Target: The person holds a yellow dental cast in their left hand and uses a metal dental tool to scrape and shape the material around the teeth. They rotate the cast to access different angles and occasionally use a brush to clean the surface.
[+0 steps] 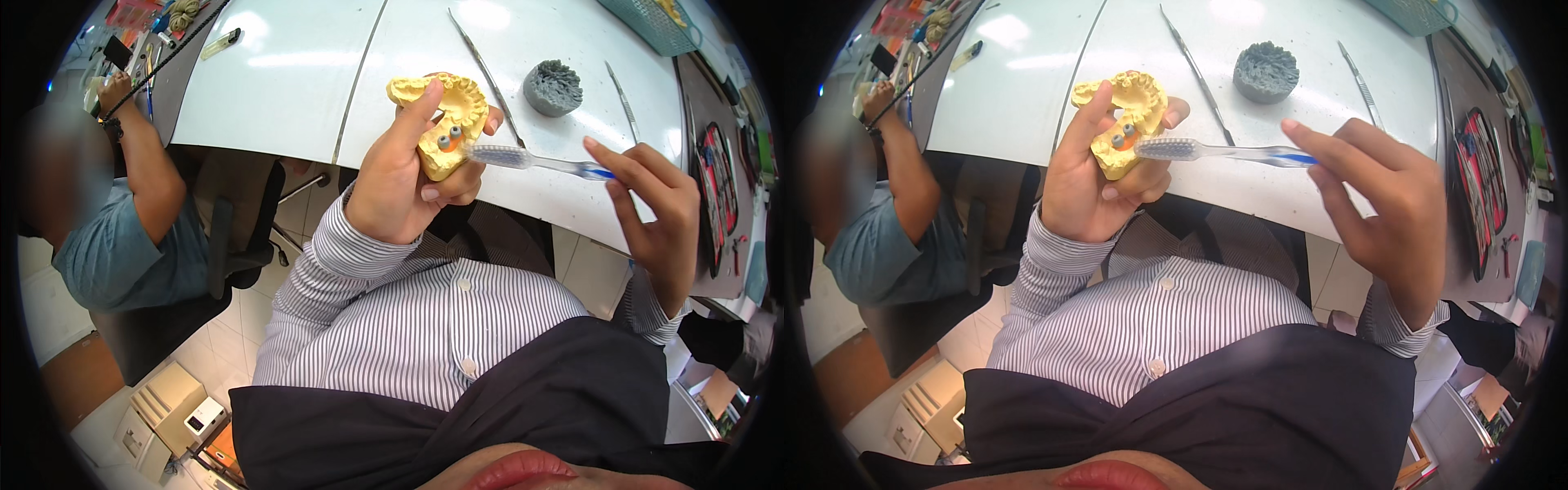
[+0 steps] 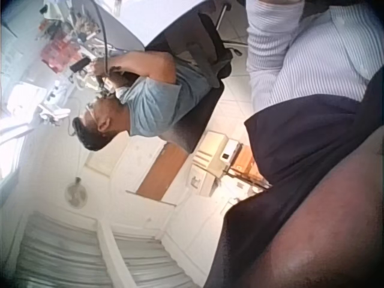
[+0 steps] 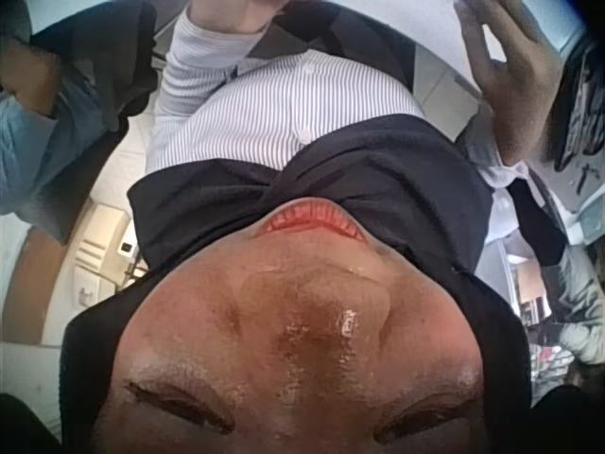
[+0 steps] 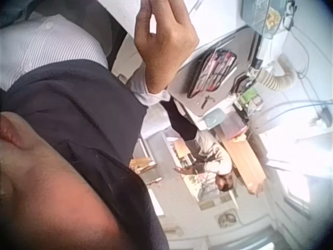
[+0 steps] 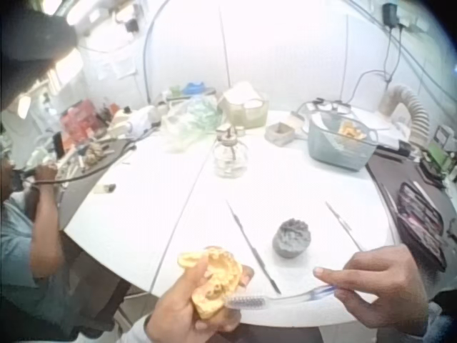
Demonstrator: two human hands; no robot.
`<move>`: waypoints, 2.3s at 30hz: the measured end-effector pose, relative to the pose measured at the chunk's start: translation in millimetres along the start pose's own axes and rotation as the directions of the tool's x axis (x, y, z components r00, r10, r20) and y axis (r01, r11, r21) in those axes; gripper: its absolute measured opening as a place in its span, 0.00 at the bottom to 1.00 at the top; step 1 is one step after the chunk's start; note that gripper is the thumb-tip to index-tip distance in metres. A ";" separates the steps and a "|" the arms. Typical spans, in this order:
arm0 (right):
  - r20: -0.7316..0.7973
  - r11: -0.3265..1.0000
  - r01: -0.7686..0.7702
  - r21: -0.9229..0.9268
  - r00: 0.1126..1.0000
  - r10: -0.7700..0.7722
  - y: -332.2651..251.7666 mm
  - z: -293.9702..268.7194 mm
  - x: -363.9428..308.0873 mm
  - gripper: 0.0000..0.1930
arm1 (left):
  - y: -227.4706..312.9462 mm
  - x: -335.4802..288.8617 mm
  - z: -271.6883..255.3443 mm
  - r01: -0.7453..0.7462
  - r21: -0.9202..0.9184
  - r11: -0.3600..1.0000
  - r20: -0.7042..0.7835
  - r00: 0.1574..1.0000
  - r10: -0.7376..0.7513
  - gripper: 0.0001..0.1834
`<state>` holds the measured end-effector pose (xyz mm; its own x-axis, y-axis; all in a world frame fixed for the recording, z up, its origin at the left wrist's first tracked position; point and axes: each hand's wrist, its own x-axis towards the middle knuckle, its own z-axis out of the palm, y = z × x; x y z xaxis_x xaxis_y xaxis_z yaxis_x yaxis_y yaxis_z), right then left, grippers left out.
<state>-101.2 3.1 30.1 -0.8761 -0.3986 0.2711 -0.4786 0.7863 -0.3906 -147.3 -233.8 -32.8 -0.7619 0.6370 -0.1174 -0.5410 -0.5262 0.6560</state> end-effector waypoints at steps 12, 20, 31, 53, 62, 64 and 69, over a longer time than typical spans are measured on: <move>-0.116 0.997 0.075 -0.034 0.990 -0.078 7.1 -0.8 -1.7 0.24 | 5.7 -2.0 4.1 -0.053 -0.038 0.998 0.048 0.997 0.055 0.28; -0.226 0.998 0.030 -0.051 0.973 -0.041 0.9 14.7 1.2 0.23 | -0.7 -2.8 4.4 -0.059 0.121 0.991 -0.028 0.998 0.063 0.40; -0.191 0.996 -0.035 0.082 0.980 0.050 -8.3 19.4 -7.4 0.23 | -3.4 -0.1 12.5 -0.086 0.172 0.981 -0.181 0.976 0.117 0.41; -0.292 0.976 -0.017 -0.215 0.955 -0.047 0.2 22.5 2.2 0.18 | -14.0 -3.1 -7.3 -0.366 0.904 0.223 0.168 0.782 0.600 0.38; -0.273 0.964 0.044 -0.263 0.955 -0.118 -4.4 18.7 -0.4 0.17 | -11.6 -0.6 -9.0 -0.463 0.884 -0.062 0.388 0.653 0.651 0.29; -0.227 0.968 0.094 -0.232 0.963 -0.148 -6.4 17.3 1.1 0.16 | -10.1 6.2 -6.6 -0.529 0.823 -0.208 0.505 0.511 0.696 0.29; -0.374 0.970 0.002 -0.244 0.922 -0.096 0.2 13.7 1.0 0.14 | -11.5 4.6 -8.3 -0.555 0.830 -0.054 0.421 0.561 0.713 0.32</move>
<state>-103.0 -3.6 18.2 -0.7406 -0.2669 0.6166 -0.4521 0.8769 -0.1634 -147.6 -229.5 -47.0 -0.6633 0.2190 0.7156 0.7473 0.1427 0.6490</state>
